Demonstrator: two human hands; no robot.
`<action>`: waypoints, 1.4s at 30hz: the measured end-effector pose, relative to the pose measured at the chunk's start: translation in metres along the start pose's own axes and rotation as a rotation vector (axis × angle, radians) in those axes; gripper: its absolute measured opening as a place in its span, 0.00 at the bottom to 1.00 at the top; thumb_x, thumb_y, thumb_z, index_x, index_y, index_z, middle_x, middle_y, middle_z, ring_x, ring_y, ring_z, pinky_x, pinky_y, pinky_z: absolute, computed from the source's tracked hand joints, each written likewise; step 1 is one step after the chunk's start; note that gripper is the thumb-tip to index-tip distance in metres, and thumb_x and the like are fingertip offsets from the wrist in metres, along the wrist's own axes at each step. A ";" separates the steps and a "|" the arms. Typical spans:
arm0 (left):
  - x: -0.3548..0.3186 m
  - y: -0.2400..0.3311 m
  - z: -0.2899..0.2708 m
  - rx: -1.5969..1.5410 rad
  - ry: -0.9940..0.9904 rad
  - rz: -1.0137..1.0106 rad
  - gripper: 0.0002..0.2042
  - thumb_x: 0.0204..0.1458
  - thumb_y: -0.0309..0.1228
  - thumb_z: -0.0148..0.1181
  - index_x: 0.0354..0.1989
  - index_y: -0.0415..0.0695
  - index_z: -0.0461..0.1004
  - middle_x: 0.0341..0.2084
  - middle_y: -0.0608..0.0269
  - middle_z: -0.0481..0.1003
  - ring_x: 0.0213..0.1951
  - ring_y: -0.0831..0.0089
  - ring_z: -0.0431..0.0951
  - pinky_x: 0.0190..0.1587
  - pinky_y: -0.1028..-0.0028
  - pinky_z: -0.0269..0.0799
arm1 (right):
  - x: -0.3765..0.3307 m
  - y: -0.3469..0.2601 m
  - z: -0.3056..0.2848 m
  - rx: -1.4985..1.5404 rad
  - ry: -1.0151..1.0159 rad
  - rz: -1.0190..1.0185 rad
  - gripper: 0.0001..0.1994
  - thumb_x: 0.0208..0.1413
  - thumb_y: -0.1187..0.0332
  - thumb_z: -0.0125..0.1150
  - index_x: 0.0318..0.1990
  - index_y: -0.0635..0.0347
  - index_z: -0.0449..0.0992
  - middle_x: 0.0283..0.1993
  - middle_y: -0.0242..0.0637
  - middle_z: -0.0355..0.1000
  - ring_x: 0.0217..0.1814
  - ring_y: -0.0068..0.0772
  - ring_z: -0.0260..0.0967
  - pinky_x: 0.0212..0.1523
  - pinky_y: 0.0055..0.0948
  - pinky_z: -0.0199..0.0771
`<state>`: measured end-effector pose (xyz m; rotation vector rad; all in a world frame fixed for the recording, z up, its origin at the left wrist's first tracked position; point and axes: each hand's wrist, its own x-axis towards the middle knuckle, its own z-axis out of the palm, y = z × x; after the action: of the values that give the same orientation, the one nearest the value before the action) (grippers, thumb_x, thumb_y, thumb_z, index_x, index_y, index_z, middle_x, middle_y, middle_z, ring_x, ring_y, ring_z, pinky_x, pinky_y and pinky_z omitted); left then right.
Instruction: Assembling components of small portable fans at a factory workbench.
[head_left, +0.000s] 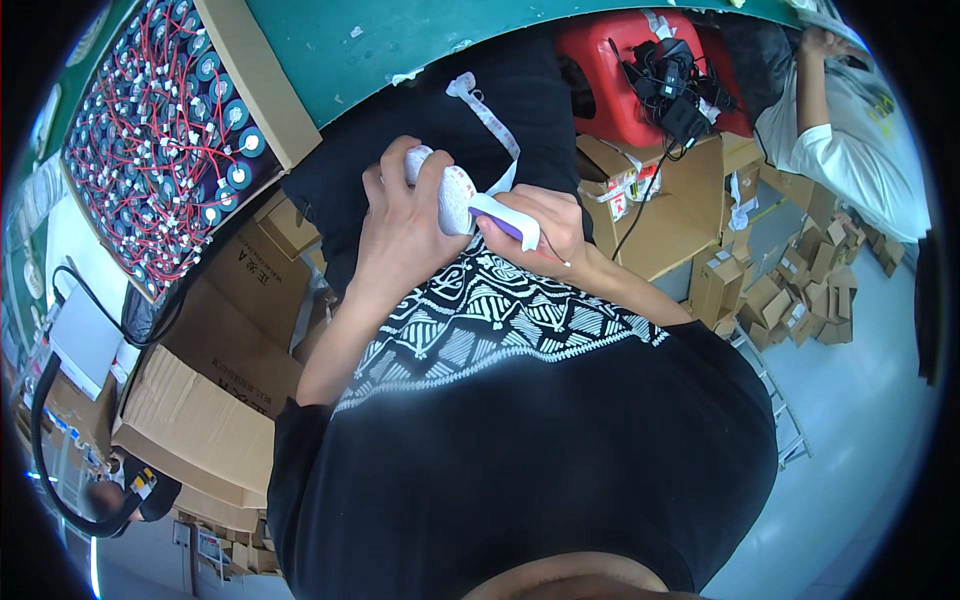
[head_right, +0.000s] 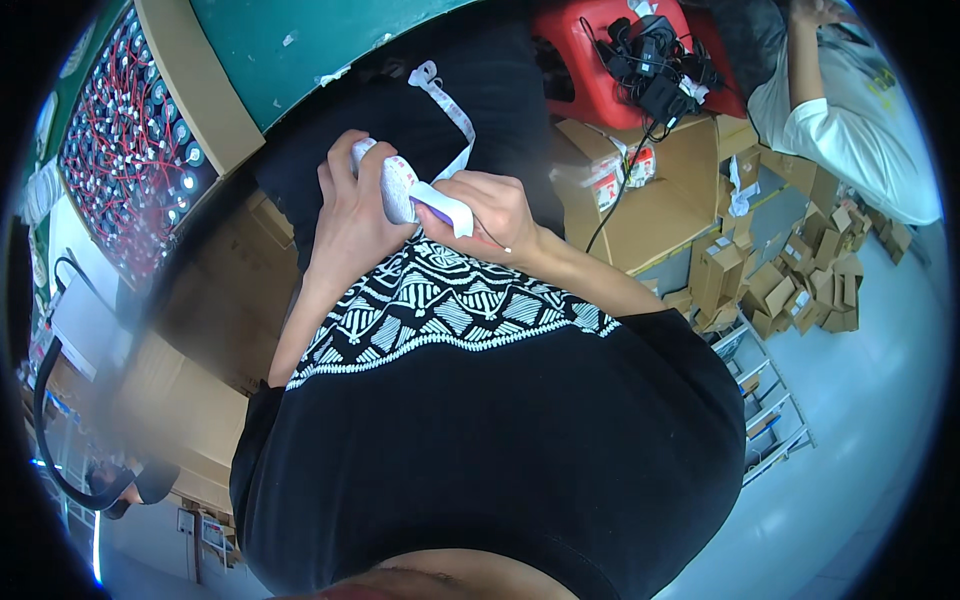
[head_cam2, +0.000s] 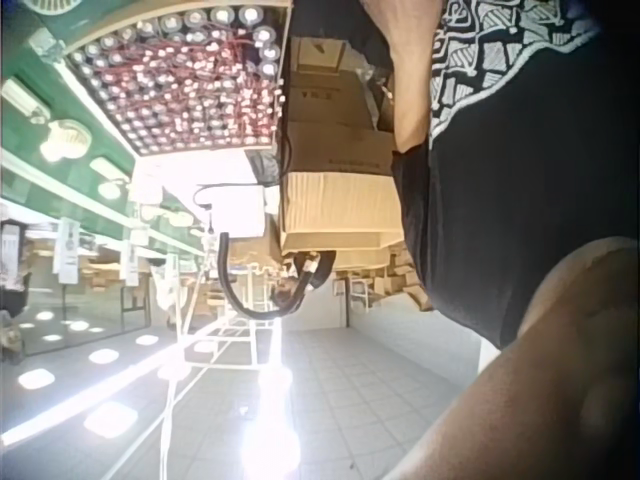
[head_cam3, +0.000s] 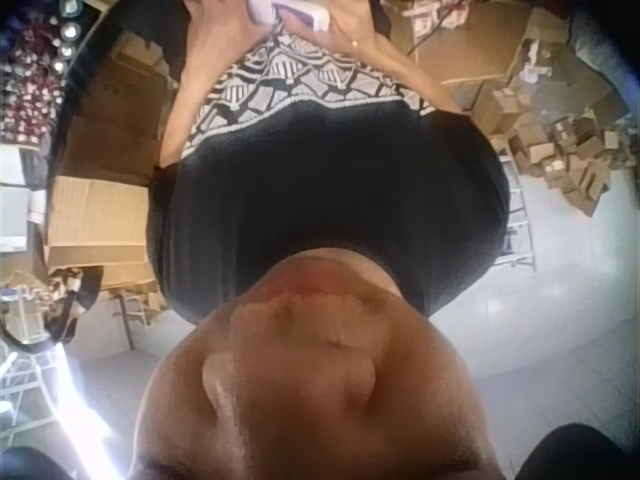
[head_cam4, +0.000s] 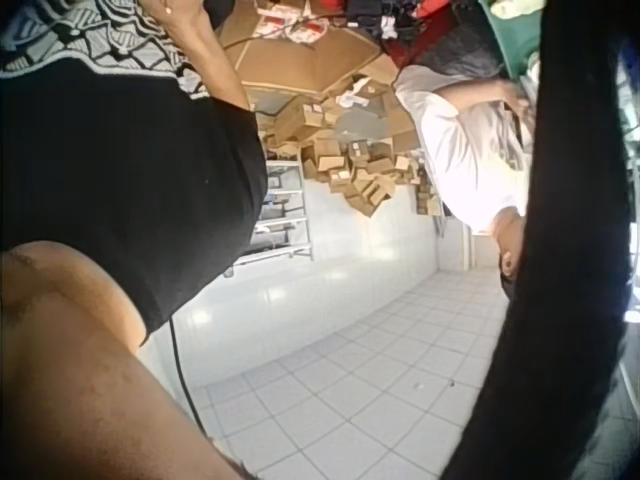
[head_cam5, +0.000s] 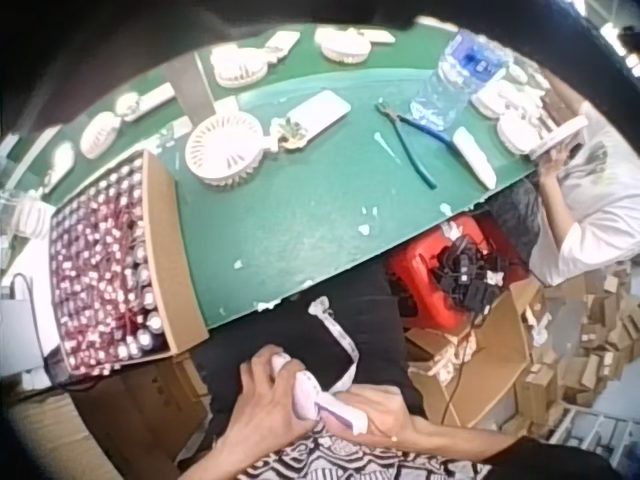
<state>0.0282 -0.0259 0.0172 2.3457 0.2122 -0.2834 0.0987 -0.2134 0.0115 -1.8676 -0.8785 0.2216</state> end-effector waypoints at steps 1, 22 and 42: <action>0.000 0.000 0.000 0.004 0.003 0.008 0.39 0.34 0.28 0.79 0.60 0.47 0.67 0.64 0.45 0.57 0.60 0.36 0.63 0.53 0.48 0.76 | 0.001 0.000 -0.001 -0.003 0.010 -0.037 0.07 0.50 0.77 0.73 0.36 0.71 0.82 0.27 0.43 0.78 0.24 0.37 0.75 0.24 0.30 0.74; 0.018 -0.026 -0.014 -0.252 0.026 0.098 0.45 0.29 0.30 0.80 0.63 0.48 0.64 0.67 0.47 0.54 0.67 0.40 0.61 0.65 0.54 0.68 | 0.105 -0.012 -0.075 0.065 -0.012 -0.163 0.10 0.41 0.77 0.75 0.29 0.65 0.77 0.39 0.43 0.75 0.37 0.31 0.73 0.35 0.26 0.70; 0.091 0.059 -0.088 0.174 0.474 0.454 0.51 0.25 0.34 0.80 0.69 0.55 0.67 0.68 0.53 0.60 0.63 0.40 0.63 0.62 0.47 0.67 | 0.350 -0.008 -0.137 -0.780 -0.391 -0.545 0.11 0.55 0.71 0.66 0.46 0.59 0.80 0.43 0.43 0.78 0.48 0.47 0.77 0.50 0.39 0.77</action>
<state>0.1423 0.0011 0.0931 2.5206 -0.1289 0.4967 0.4161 -0.0800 0.1618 -2.2117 -1.9074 -0.1276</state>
